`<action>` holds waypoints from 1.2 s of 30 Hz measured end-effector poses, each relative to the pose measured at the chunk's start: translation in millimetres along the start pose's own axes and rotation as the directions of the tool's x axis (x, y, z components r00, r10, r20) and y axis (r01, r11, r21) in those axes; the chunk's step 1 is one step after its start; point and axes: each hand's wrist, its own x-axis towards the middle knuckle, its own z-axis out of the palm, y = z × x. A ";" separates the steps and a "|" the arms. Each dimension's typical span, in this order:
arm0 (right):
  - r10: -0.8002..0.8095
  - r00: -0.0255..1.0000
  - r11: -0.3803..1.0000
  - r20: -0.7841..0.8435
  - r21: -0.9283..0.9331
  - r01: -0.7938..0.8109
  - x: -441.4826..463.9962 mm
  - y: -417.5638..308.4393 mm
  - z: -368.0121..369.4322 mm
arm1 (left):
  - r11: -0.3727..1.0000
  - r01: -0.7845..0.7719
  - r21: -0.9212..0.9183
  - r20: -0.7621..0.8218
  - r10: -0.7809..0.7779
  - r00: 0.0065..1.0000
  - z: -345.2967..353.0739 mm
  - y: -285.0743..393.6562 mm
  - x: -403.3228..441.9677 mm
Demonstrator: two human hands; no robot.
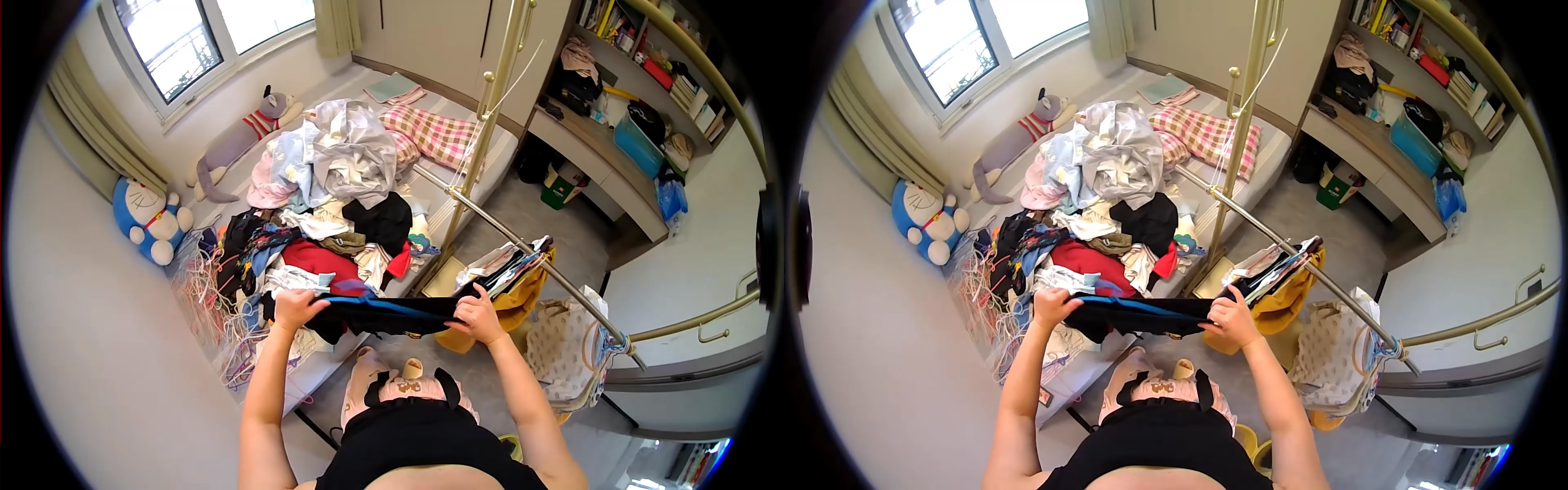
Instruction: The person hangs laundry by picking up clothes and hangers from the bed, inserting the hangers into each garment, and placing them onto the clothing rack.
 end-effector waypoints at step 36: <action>0.953 -0.258 -0.265 0.161 0.857 -0.443 25.9 183.5 135.4 | 0.747 0.157 -0.646 0.580 0.347 0.737 204.0 64.1 135.3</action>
